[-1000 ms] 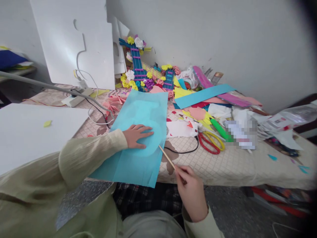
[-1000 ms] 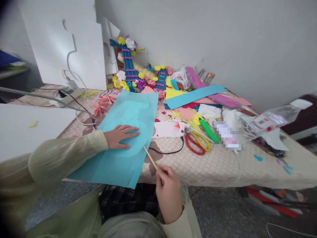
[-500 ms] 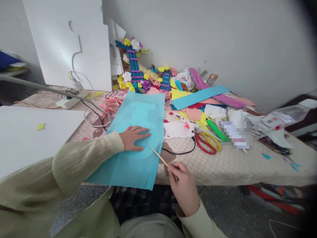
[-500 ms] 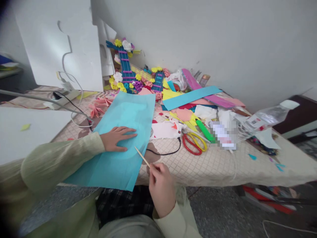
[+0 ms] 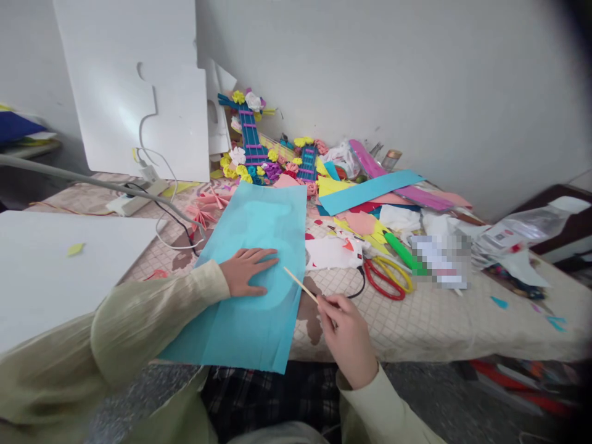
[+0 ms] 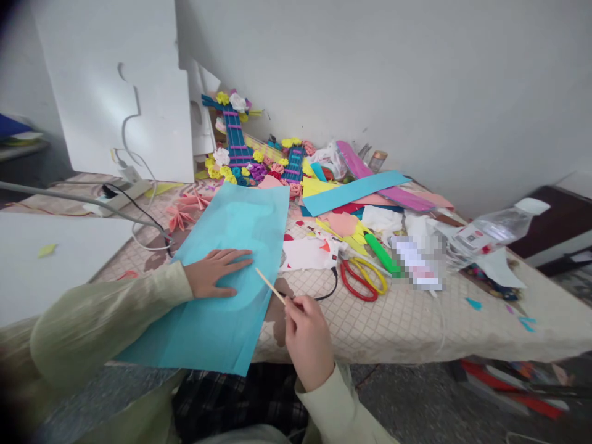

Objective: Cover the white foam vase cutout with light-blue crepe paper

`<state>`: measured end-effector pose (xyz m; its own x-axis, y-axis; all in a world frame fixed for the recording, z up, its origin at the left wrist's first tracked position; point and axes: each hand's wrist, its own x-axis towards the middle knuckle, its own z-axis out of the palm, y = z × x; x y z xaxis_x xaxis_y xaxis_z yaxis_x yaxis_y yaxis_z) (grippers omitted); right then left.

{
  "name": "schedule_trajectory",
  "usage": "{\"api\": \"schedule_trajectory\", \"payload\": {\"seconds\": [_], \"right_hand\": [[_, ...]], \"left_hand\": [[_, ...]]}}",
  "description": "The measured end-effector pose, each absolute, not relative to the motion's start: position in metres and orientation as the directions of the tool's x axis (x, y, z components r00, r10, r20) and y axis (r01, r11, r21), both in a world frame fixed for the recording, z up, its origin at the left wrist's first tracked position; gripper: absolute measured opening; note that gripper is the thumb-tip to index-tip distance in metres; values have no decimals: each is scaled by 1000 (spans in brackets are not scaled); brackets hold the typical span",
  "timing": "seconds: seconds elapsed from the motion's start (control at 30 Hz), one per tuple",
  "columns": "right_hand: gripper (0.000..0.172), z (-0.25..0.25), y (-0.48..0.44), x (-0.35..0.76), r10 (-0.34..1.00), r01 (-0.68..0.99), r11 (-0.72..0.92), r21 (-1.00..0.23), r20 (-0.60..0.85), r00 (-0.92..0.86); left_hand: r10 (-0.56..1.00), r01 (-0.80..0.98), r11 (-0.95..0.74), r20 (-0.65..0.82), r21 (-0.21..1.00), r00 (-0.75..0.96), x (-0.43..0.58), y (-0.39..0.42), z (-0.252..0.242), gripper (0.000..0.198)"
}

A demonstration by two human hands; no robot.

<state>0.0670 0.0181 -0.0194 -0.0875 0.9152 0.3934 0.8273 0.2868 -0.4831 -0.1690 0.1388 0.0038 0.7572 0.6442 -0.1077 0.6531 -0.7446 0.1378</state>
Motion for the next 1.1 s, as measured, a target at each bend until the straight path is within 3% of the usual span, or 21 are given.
{"api": "schedule_trajectory", "payload": {"seconds": [0.1,0.23,0.4,0.67,1.1], "right_hand": [[26,-17,28,62,917,822,321,-471,372,-145],[24,-19,37,66,938,868,227,-441,340,-72],[25,-11,51,66,940,880,220,-420,332,-76],[23,1,92,44,956,936,207,-285,264,-131],[24,-8,110,54,944,917,243,-315,293,-150]], "left_hand": [[652,655,-743,-74,139,755,-170,140,0,70],[637,631,-761,-12,151,771,-171,139,-2,69],[602,586,-794,69,163,796,-173,135,-2,58],[590,585,-807,56,83,805,-174,133,-4,57],[601,590,-796,64,135,796,-173,131,1,58]]}}
